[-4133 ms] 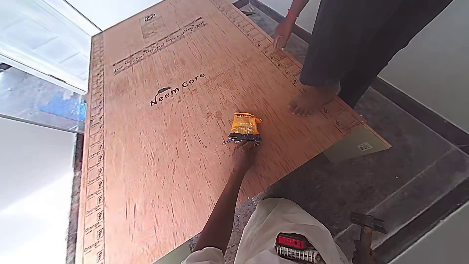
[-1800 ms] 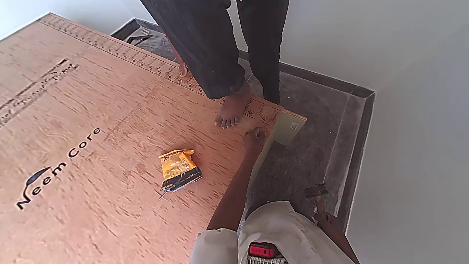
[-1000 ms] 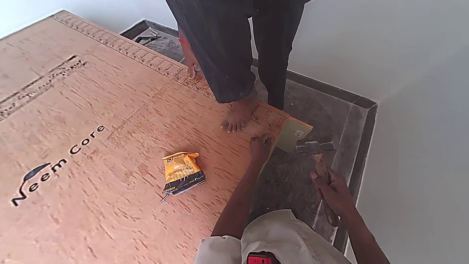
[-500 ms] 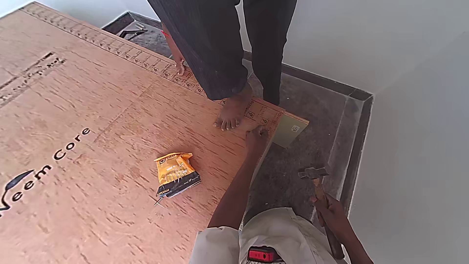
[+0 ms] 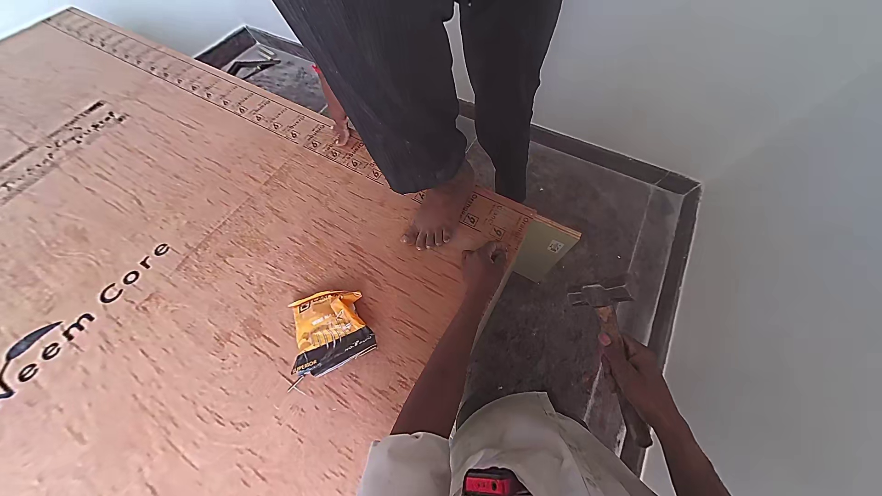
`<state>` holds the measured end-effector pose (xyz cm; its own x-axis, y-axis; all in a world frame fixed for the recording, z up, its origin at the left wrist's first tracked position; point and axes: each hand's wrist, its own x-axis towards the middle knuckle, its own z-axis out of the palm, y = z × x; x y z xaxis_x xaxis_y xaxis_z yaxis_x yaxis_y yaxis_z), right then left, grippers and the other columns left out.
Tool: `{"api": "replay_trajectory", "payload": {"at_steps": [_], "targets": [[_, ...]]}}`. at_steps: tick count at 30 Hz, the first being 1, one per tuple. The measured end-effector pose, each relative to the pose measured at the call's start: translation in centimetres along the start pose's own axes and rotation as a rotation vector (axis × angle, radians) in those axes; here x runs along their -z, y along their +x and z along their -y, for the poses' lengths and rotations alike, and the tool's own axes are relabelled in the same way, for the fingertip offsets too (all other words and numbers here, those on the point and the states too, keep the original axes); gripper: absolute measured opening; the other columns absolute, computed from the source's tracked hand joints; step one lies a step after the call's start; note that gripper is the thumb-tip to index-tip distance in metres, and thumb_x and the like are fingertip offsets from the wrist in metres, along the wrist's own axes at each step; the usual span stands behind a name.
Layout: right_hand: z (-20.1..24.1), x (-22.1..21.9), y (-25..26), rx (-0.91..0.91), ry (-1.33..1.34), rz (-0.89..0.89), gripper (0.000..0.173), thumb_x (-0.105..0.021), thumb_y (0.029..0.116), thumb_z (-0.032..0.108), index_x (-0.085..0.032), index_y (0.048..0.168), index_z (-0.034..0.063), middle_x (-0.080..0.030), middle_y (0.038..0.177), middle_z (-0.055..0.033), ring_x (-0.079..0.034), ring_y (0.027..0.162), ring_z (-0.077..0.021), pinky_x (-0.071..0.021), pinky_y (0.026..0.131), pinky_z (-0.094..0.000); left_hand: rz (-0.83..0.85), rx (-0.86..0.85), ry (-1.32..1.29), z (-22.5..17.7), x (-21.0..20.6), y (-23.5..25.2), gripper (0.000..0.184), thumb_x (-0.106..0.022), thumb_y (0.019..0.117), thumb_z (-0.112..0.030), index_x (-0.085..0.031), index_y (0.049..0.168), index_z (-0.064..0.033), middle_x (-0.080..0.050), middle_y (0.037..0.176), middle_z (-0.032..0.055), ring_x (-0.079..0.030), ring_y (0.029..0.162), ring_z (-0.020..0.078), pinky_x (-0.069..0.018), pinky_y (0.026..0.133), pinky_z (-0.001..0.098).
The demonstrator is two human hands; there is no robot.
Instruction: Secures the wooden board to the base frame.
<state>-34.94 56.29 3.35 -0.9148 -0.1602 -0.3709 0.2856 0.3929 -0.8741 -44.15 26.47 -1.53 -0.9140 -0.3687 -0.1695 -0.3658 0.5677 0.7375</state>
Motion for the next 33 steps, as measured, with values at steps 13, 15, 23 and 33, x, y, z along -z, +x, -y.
{"api": "replay_trajectory", "payload": {"at_steps": [13, 15, 23, 33], "targets": [[12.6, -4.0, 7.5, 0.411, -0.507, 0.013, 0.046, -0.046, 0.1069, 0.048, -0.060, 0.095, 0.0050, -0.047, 0.063, 0.0022, -0.049, 0.052, -0.0086, -0.0432, 0.052, -0.0286, -0.042, -0.119, 0.053, 0.4, -0.5, -0.2, 0.037, -0.067, 0.0986, -0.020, -0.065, 0.135, -0.0099, -0.079, 0.105, 0.0045, -0.072, 0.103, 0.0269, -0.0427, 0.107, 0.0532], [12.9, -5.2, 8.5, 0.307, -0.671, 0.081, 0.048, -0.046, 0.1080, 0.048, -0.059, 0.098, 0.0020, -0.050, 0.067, -0.0046, -0.053, 0.058, -0.0175, -0.0446, 0.057, -0.0358, -0.026, -0.121, 0.058, 0.4, -0.3, -0.2, 0.041, -0.066, 0.0993, -0.021, -0.062, 0.138, -0.0084, -0.078, 0.105, 0.0061, -0.072, 0.102, 0.0275, -0.0425, 0.108, 0.0532], [13.9, -4.9, 8.1, 0.353, -0.602, 0.060, 0.046, -0.047, 0.1082, 0.045, -0.059, 0.098, 0.0026, -0.049, 0.066, -0.0016, -0.052, 0.055, -0.0129, -0.0458, 0.055, -0.0318, 0.022, -0.076, 0.049, -0.1, 0.2, -0.3, 0.049, -0.064, 0.0999, -0.021, -0.054, 0.146, -0.0098, -0.078, 0.105, 0.0072, -0.072, 0.103, 0.0295, -0.0419, 0.109, 0.0526], [12.6, -5.3, 9.5, 0.121, -0.716, 0.168, 0.052, -0.042, 0.1095, 0.048, -0.059, 0.108, -0.0010, -0.056, 0.080, -0.0123, -0.059, 0.071, -0.0262, -0.0499, 0.069, -0.0449, -0.014, -0.062, -0.025, 0.1, 0.2, -0.2, 0.056, -0.068, 0.0967, -0.022, -0.051, 0.148, -0.0093, -0.079, 0.101, 0.0050, -0.072, 0.103, 0.0264, -0.0432, 0.109, 0.0514]]}}
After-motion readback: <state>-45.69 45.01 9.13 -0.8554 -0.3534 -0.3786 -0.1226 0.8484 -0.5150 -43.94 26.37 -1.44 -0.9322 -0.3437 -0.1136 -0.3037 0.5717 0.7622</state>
